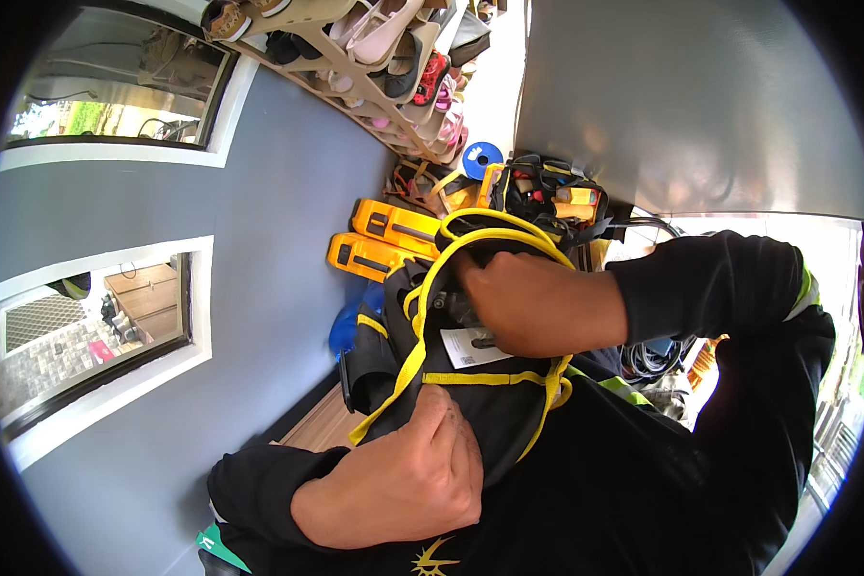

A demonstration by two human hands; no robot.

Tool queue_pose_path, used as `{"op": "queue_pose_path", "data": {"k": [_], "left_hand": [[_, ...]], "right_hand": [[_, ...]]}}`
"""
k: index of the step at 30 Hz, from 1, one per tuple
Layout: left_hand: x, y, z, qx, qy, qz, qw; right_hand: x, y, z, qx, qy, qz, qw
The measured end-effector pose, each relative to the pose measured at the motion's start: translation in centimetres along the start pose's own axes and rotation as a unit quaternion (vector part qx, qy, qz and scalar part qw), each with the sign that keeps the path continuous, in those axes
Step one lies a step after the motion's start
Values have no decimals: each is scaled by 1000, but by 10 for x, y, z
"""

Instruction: The person opens a yellow and black tool bag, removes a small plastic container, and places it into a yellow hard case. They then close the bag and pick up the hard case.

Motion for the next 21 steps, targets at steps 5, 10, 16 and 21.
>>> {"op": "queue_pose_path", "data": {"k": [5, 10, 16, 21], "left_hand": [[1, -1, -8, 27, -2, 41, 999], [7, -3, -10, 49, 16, 25, 998], [12, -5, -14, 36, 28, 28, 999], [11, -4, -14, 45, 28, 27, 998]], "right_hand": [[-9, -19, 0, 49, 28, 101, 993], [-31, -23, 7, 82, 47, 192, 977], [-40, -26, 16, 126, 67, 183, 973], [-56, -28, 3, 153, 144, 109, 972]]}}
Point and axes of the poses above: each hand's wrist, its own x-axis away from the middle knuckle, its own y-axis out of the back of the hand, z = x × y, the point moved 4 cm from there along -x, towards the middle knuckle, and after that the axes turned 4 degrees about -x, right-handed, at the moved point
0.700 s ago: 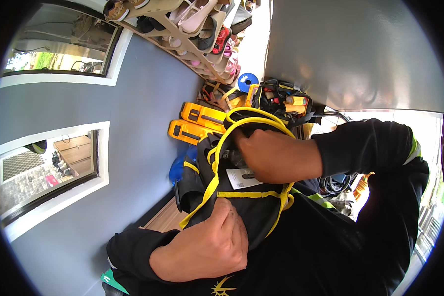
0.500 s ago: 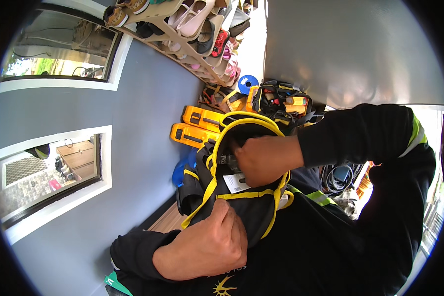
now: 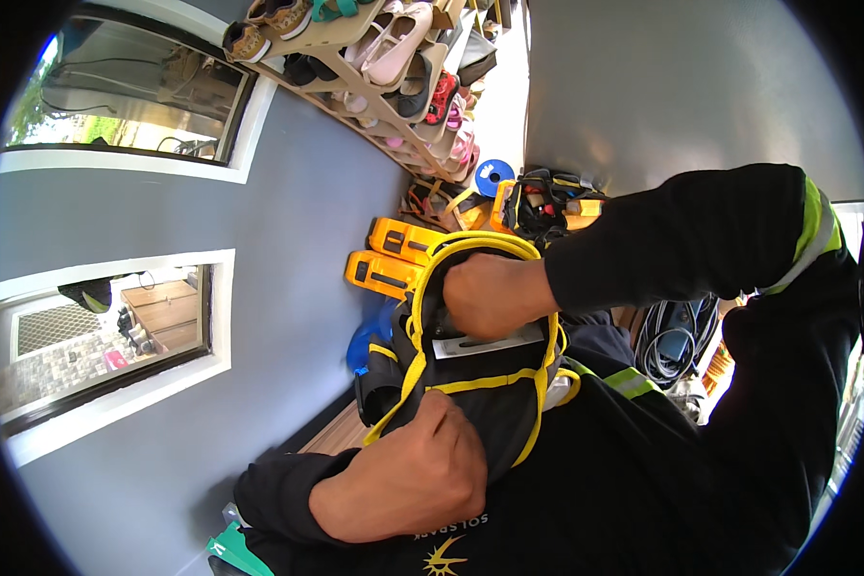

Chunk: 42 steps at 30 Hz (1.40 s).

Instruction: The person opens a yellow and black tool bag, removes a small plastic container, and places it into a yellow hard case. They then close the bag and pick up the hard case.

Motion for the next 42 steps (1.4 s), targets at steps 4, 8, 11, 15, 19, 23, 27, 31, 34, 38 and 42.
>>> {"op": "queue_pose_path", "data": {"k": [4, 8, 11, 15, 19, 23, 27, 31, 34, 38, 42], "left_hand": [[-8, -2, -5, -4, -10, 40, 999], [-6, -4, -4, -20, -5, 41, 999], [0, -6, -5, -29, 2, 21, 999], [5, -8, -5, -17, 7, 5, 1000], [5, -9, -3, -36, -3, -46, 998], [5, -9, -5, -41, -7, -70, 997], [5, -11, -9, -38, 7, -25, 999], [4, -11, -9, -47, -6, -75, 996], [4, -11, -9, -34, -2, -67, 997], [6, -11, -11, -24, 4, -56, 998], [10, -11, -13, -25, 20, -75, 997]], "right_hand": [[-9, -10, -1, 62, 26, -105, 992], [-9, -22, 10, 88, 44, -39, 994], [-3, -21, 15, 55, 21, -13, 998], [-1, -14, 16, -38, -83, 6, 996], [-3, -9, 17, -96, -115, 63, 987], [-3, -4, 17, -134, -142, 81, 977], [-8, -1, 20, -50, -41, 153, 986], [-12, -8, 9, -180, -142, 169, 959], [-19, -15, 7, -185, -129, 170, 959], [-23, -16, 3, -190, -130, 174, 958], [-11, -7, 22, 124, 111, 148, 975]]}}
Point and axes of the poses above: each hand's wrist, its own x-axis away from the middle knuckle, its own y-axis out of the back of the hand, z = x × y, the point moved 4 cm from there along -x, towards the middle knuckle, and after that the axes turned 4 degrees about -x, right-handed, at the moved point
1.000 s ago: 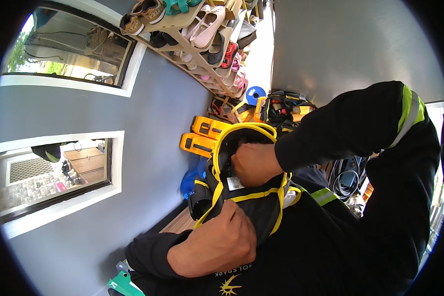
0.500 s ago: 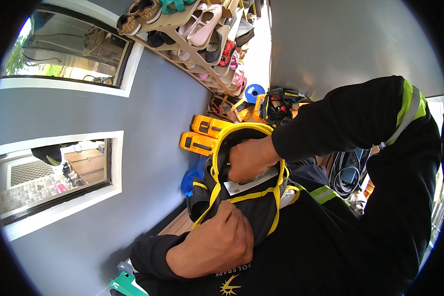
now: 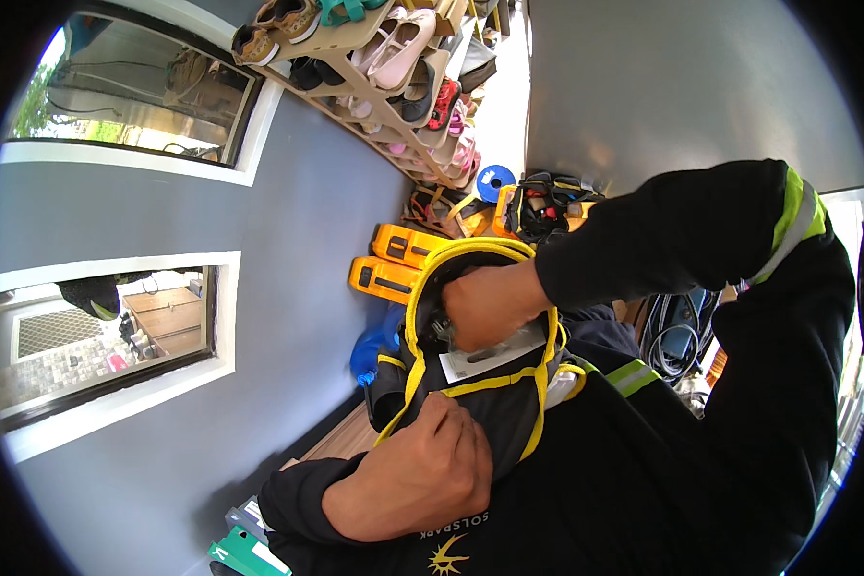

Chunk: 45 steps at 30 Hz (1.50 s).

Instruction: The person opens a yellow and black tool bag, removes a small plastic container, and places it into a yellow hard case. They then close the bag and pick up the hard case.

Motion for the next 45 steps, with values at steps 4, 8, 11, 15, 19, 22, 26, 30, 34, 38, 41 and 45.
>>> {"op": "queue_pose_path", "data": {"k": [4, 8, 11, 15, 19, 22, 26, 30, 34, 38, 41, 45], "left_hand": [[6, -1, -1, -8, 8, -27, 1000], [10, 1, -2, -5, 20, -36, 999], [13, 3, -4, 13, 40, -3, 999], [15, 7, -5, 18, 46, -29, 998], [18, 7, -7, -6, 32, -49, 998], [19, 6, -10, -2, 13, -63, 998], [19, 6, -13, 20, 0, -68, 997], [17, 9, -14, 14, -8, -70, 997], [12, 13, -13, 7, -17, -43, 999], [6, 15, -11, 21, -29, -59, 998], [4, 15, -10, 23, -30, -59, 998], [5, 12, -10, 26, -28, -51, 998]], "right_hand": [[22, 5, 2, -239, -193, -143, 941], [35, 2, 2, -305, -222, -204, 903], [40, 0, 5, -277, -188, -232, 913], [54, 4, 24, -254, -163, -279, 912], [78, 6, 67, -205, -114, -226, 945], [89, 5, 99, -148, -99, -230, 957], [98, 4, 115, -170, -79, -207, 960], [101, 3, 124, -134, -76, -162, 975], [103, -1, 130, -99, -47, -163, 981], [104, -7, 130, -94, -46, -178, 979], [104, -8, 128, -119, -53, -188, 974], [107, -6, 127, -96, -33, -220, 970]]}}
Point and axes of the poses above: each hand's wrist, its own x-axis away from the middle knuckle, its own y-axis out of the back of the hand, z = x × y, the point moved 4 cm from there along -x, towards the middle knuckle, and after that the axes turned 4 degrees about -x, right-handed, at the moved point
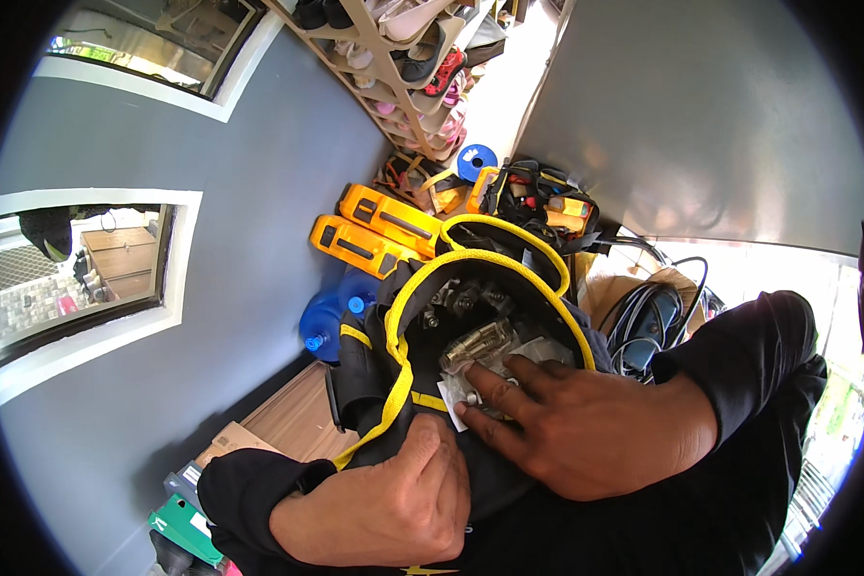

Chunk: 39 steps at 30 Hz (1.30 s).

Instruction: The person opens a yellow and black tool bag, removes a small plastic container, and places it into a yellow hard case. They then close the bag and pick up the hard case.

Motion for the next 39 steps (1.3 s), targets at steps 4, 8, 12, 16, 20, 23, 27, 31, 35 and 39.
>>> {"op": "queue_pose_path", "data": {"k": [4, 8, 12, 16, 20, 23, 27, 31, 35, 39], "left_hand": [[3, -3, 1, -16, -5, 5, 1000], [6, -4, 3, -18, -11, 8, 1000], [9, -6, 4, -20, -8, 4, 1000], [14, -8, 5, -24, 4, 6, 1000], [20, -9, 7, -8, 8, 0, 1000], [24, -11, 8, -14, 10, -15, 1000], [27, -12, 6, -4, 7, -28, 1000], [30, -15, 8, -13, 30, -31, 999], [36, -10, 16, 31, 105, -98, 989], [36, -3, 18, 27, 187, -164, 968]], "right_hand": [[2, -1, -1, 21, -6, 24, 999], [1, -1, 0, 28, 3, 10, 1000], [-5, 1, -1, 2, -48, -21, 999], [-11, 11, -3, 41, -109, -137, 984], [-9, 23, -9, 61, -52, -232, 969], [-4, 35, -19, 33, -87, -347, 933], [-6, 43, -62, -6, -247, -337, 909], [-24, 21, -75, -96, -142, -236, 957], [-20, -9, -34, -20, 65, -158, 985], [-12, -13, -31, -5, 86, -149, 985]]}}
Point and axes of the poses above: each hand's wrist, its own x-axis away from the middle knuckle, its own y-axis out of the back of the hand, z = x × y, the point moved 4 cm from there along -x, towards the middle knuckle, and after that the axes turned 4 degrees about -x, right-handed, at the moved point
